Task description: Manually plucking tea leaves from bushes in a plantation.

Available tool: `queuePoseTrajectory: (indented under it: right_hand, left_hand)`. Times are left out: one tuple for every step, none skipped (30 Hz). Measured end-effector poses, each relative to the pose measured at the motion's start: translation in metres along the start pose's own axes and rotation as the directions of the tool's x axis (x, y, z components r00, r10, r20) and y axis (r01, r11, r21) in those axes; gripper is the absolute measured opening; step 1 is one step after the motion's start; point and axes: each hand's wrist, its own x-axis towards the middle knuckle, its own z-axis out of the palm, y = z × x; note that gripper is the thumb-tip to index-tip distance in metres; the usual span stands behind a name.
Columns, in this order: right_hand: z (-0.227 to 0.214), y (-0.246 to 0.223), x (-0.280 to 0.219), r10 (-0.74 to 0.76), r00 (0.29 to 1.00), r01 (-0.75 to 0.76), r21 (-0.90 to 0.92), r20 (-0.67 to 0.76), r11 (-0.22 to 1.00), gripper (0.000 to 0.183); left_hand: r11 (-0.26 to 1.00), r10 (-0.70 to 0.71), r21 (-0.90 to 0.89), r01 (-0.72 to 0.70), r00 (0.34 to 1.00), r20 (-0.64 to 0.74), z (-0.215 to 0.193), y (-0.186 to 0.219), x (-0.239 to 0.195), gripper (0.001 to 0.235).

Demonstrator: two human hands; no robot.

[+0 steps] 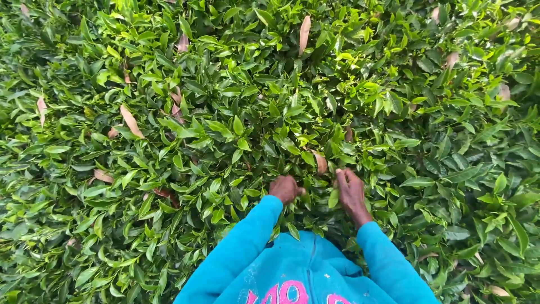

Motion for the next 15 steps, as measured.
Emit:
queuePoseTrajectory:
  right_hand:
    - [-0.014, -0.013, -0.012, -0.032, 0.999, 0.031, 0.024, 0.032, 0.999, 0.035]
    - [-0.029, -0.025, -0.024, -0.065, 0.996, 0.062, 0.048, 0.063, 0.997, 0.041]
    - [-0.027, -0.024, -0.03, -0.064, 0.996, 0.061, 0.049, 0.055, 0.997, 0.041]
    - [-0.025, -0.022, -0.036, -0.065, 0.995, 0.059, 0.087, 0.075, 0.995, 0.037]
    - [-0.022, -0.019, -0.046, -0.061, 0.993, 0.048, 0.123, 0.1, 0.991, 0.033]
    - [-0.018, -0.009, -0.048, -0.053, 0.994, 0.04, 0.124, 0.099, 0.991, 0.033]
    - [-0.012, -0.003, -0.046, -0.01, 0.992, -0.008, 0.136, 0.127, 0.991, 0.026]
    - [-0.006, 0.004, -0.044, 0.033, 0.987, -0.056, 0.146, 0.155, 0.988, 0.022]
    - [-0.004, -0.003, -0.052, 0.031, 0.988, -0.054, 0.149, 0.153, 0.987, 0.022]
    - [-0.002, -0.01, -0.061, 0.06, 0.985, -0.079, 0.117, 0.159, 0.99, 0.019]
    - [0.0, -0.017, -0.07, 0.091, 0.982, -0.105, 0.081, 0.166, 0.991, 0.016]
    - [0.007, -0.006, -0.067, 0.09, 0.982, -0.105, 0.082, 0.165, 0.991, 0.016]
    - [0.011, 0.006, -0.064, 0.081, 0.983, -0.083, 0.007, 0.162, 0.996, 0.016]
    - [0.016, 0.018, -0.062, 0.072, 0.984, -0.061, -0.069, 0.16, 0.996, 0.017]
    - [0.015, 0.017, -0.063, 0.068, 0.985, -0.057, -0.07, 0.158, 0.996, 0.017]
  left_hand:
    - [0.998, -0.042, 0.047, 0.039, 0.996, 0.073, 0.002, 0.002, 0.003, 0.03]
    - [0.993, -0.087, 0.097, 0.074, 0.986, 0.142, 0.004, 0.004, 0.007, 0.033]
    - [0.993, -0.082, 0.101, 0.068, 0.986, 0.144, 0.005, 0.008, 0.008, 0.033]
    - [0.993, -0.108, 0.055, 0.101, 0.98, 0.165, 0.006, 0.012, 0.009, 0.041]
    - [0.99, -0.14, 0.01, 0.141, 0.971, 0.193, 0.011, 0.014, 0.006, 0.05]
    - [0.99, -0.141, 0.013, 0.142, 0.969, 0.201, 0.027, -0.002, 0.018, 0.05]
    - [0.973, -0.161, -0.136, 0.186, 0.971, 0.176, 0.038, -0.019, 0.032, 0.067]
    - [0.933, -0.184, -0.284, 0.222, 0.971, 0.154, 0.049, -0.036, 0.046, 0.085]
    - [0.934, -0.183, -0.281, 0.22, 0.971, 0.152, 0.055, -0.034, 0.05, 0.085]
    - [0.922, -0.218, -0.303, 0.242, 0.97, 0.112, 0.061, -0.032, 0.054, 0.083]
    - [0.907, -0.253, -0.329, 0.264, 0.964, 0.075, 0.068, -0.03, 0.058, 0.083]
    - [0.907, -0.253, -0.328, 0.263, 0.965, 0.074, 0.067, -0.025, 0.055, 0.083]
    - [0.906, -0.25, -0.331, 0.266, 0.964, 0.09, 0.069, -0.02, 0.051, 0.07]
    - [0.904, -0.246, -0.333, 0.268, 0.963, 0.106, 0.071, -0.014, 0.046, 0.058]
    - [0.905, -0.243, -0.335, 0.264, 0.965, 0.103, 0.071, -0.014, 0.049, 0.058]
